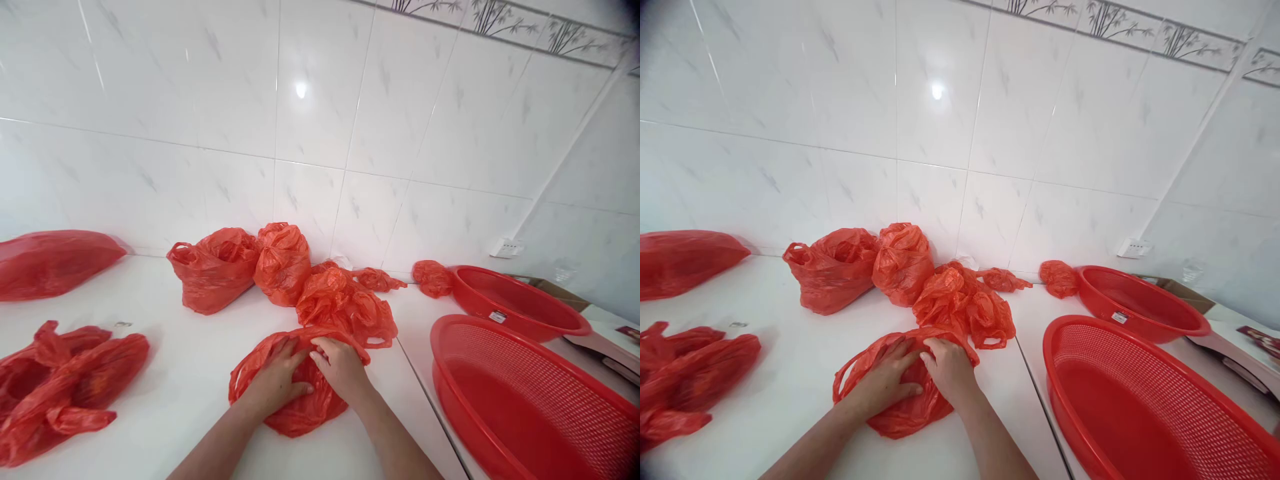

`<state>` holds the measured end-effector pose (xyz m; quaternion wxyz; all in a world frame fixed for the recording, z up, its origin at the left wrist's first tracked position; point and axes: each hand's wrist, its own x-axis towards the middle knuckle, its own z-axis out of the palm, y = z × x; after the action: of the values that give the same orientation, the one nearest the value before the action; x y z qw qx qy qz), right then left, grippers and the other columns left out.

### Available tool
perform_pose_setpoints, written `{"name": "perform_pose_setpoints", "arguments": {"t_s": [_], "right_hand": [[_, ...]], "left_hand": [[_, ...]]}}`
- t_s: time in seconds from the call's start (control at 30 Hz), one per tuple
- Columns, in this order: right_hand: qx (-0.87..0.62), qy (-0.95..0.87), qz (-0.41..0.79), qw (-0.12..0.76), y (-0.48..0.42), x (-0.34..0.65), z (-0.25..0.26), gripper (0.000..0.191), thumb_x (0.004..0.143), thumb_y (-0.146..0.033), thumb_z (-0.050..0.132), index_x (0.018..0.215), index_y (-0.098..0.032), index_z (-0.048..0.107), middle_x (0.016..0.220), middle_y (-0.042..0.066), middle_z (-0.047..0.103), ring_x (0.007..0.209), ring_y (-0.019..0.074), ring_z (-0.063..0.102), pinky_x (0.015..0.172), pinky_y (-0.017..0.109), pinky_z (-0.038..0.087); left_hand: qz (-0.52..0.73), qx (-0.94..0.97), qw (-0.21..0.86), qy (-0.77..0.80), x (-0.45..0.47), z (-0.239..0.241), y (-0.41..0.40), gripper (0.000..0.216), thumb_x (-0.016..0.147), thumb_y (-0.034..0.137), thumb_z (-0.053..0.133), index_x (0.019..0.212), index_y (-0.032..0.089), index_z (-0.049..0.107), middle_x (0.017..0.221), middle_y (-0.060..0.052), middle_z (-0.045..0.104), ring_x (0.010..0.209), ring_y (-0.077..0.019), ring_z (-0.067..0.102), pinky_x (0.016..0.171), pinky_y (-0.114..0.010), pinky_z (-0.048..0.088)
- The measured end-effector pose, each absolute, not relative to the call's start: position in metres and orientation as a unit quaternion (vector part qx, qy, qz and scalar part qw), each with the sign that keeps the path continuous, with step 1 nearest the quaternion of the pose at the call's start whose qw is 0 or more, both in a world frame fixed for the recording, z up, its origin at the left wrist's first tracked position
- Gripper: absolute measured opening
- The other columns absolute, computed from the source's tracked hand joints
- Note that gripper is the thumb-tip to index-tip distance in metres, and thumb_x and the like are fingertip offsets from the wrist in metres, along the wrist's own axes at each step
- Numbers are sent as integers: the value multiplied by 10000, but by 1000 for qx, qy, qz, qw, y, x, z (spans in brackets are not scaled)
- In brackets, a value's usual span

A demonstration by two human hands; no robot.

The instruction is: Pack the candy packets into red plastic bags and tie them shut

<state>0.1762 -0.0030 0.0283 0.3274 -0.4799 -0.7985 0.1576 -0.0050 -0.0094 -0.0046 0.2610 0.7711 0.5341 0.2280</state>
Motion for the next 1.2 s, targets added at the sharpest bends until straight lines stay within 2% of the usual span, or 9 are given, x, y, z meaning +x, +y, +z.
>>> {"name": "perform_pose_setpoints", "arguments": {"t_s": [0.17, 0.27, 0.33, 0.47, 0.5, 0.67, 0.83, 1.03, 1.2], "right_hand": [[-500, -746, 124, 423, 12, 190, 24, 251, 875, -322, 449, 1015, -212, 625, 864, 30, 654, 758, 157, 589, 719, 285, 456], [-526, -717, 144, 435, 22, 205, 21, 279, 859, -369, 473, 1029, -204, 620, 848, 31, 647, 728, 157, 583, 689, 286, 462], [-522, -721, 163, 425, 24, 210, 21, 257, 835, -392, 511, 960, -201, 630, 811, 22, 637, 712, 153, 577, 667, 276, 462], [-495, -770, 148, 374, 18, 202, 21, 190, 776, -373, 605, 878, -217, 642, 830, 3, 610, 746, 138, 559, 695, 259, 443], [-495, -785, 138, 345, 16, 198, 20, 191, 755, -356, 631, 892, -224, 651, 856, 5, 603, 778, 143, 556, 718, 264, 437], [-535, -812, 126, 195, 15, 186, 8, 295, 683, -284, 692, 973, -230, 681, 908, 39, 558, 911, 188, 528, 789, 287, 413], [-524, -825, 112, 180, 17, 188, 9, 295, 705, -343, 689, 974, -221, 685, 913, 42, 552, 908, 184, 515, 803, 273, 402], [-530, -825, 109, 164, 20, 190, 11, 392, 677, -415, 710, 1022, -231, 682, 938, 56, 563, 907, 214, 521, 756, 292, 417], [-522, -821, 111, 204, 16, 190, 16, 296, 739, -404, 671, 970, -220, 692, 912, 49, 599, 863, 192, 553, 743, 284, 426]], "left_hand": [[188, 748, 279, 572, -10, -2, -10, 738, 698, 532, 609, 1374, 377, 358, 1523, 3, 192, 1237, -344, 443, 949, -420, 417], [166, 727, 310, 590, -12, 0, -8, 743, 697, 596, 577, 1375, 422, 328, 1455, 5, 361, 1108, -334, 558, 892, -436, 445], [158, 724, 305, 598, -11, 1, -7, 759, 693, 606, 575, 1381, 413, 321, 1433, -19, 399, 1105, -342, 558, 897, -456, 432], [169, 736, 272, 596, -10, 2, -8, 779, 691, 603, 579, 1389, 351, 341, 1511, -50, 230, 1163, -368, 506, 887, -443, 438], [170, 740, 268, 593, -10, 2, -8, 783, 695, 602, 574, 1392, 331, 343, 1505, -61, 246, 1159, -368, 509, 876, -432, 449], [172, 755, 252, 581, -11, 1, -11, 731, 752, 548, 533, 1405, 299, 320, 1282, -77, 564, 1030, -334, 606, 796, -417, 499], [290, 779, 166, 531, -7, 6, -8, 459, 830, 436, 473, 1255, 267, 516, 1240, -53, 594, 1117, -280, 563, 900, -431, 479], [430, 725, 97, 530, -7, 1, 3, 473, 831, 450, 484, 1269, 272, 466, 1373, -31, 465, 1231, -236, 466, 997, -414, 431], [451, 729, 97, 506, -12, 3, 0, 385, 840, 440, 466, 1170, 261, 552, 1285, -22, 547, 1184, -220, 508, 952, -375, 472]]}}
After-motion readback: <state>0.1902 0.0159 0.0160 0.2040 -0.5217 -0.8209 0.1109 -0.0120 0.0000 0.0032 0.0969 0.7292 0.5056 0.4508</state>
